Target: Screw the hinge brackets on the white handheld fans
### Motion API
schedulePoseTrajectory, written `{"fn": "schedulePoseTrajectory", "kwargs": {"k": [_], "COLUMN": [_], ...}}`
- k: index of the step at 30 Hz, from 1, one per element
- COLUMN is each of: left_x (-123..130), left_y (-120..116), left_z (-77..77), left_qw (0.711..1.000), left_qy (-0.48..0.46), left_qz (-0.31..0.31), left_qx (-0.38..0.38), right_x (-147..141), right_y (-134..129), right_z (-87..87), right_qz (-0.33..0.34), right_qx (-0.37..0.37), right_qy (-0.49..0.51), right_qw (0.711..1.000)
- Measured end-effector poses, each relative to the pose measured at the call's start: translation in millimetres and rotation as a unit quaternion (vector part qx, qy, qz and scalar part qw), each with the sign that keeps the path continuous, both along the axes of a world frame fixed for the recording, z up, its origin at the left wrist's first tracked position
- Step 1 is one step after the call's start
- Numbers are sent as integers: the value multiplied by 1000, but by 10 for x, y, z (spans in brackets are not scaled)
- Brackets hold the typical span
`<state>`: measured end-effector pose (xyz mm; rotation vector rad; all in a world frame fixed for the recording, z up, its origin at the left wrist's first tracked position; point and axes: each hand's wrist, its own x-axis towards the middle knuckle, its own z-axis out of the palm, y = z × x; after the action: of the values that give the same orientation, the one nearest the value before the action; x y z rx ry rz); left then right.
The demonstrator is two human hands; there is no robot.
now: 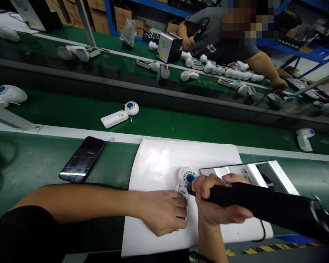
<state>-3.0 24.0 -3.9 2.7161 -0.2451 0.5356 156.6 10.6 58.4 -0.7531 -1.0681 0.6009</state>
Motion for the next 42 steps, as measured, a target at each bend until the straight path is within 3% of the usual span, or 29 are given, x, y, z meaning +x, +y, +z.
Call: {"fn": "schedulePoseTrajectory", "kwargs": {"k": [8,15,18,20,23,25,27,28,32,36,42], "left_x": [-15,-39,-46,-50,-53,-54,-56,-58,-59,-48,-29], "left_y": [1,-28,-31,-32,-32,-31,-29,-28,-30,-35,-37], "left_z": [21,-54,-42,-23,-10,-10,-10,-9,1,7,-16], "left_qw": [1000,999,1000,1000,1000,999,999,999,999,999,999], "left_qy": [-5,-6,-3,6,17,18,16,16,12,12,6], "left_qz": [1,5,6,6,0,-4,-4,-2,4,2,4], "left_qx": [-24,-31,-26,-22,-26,-32,-35,-36,-34,-33,-32], "right_x": [-144,-179,-149,-64,192,406,600,676,811,707,360], "right_y": [51,-9,-21,-59,-155,-206,-222,-216,-160,-169,-209], "right_z": [-89,-247,-187,-40,261,416,475,470,358,332,245], "right_qz": [58,43,43,32,-72,-224,-311,-319,-287,-260,-96], "right_qx": [-70,-67,-72,-61,-15,1,-2,-8,-24,-13,4], "right_qy": [1,-19,-28,-23,-35,-78,-112,-119,-107,-135,-69], "right_qw": [996,997,996,997,997,971,944,940,952,956,993]}}
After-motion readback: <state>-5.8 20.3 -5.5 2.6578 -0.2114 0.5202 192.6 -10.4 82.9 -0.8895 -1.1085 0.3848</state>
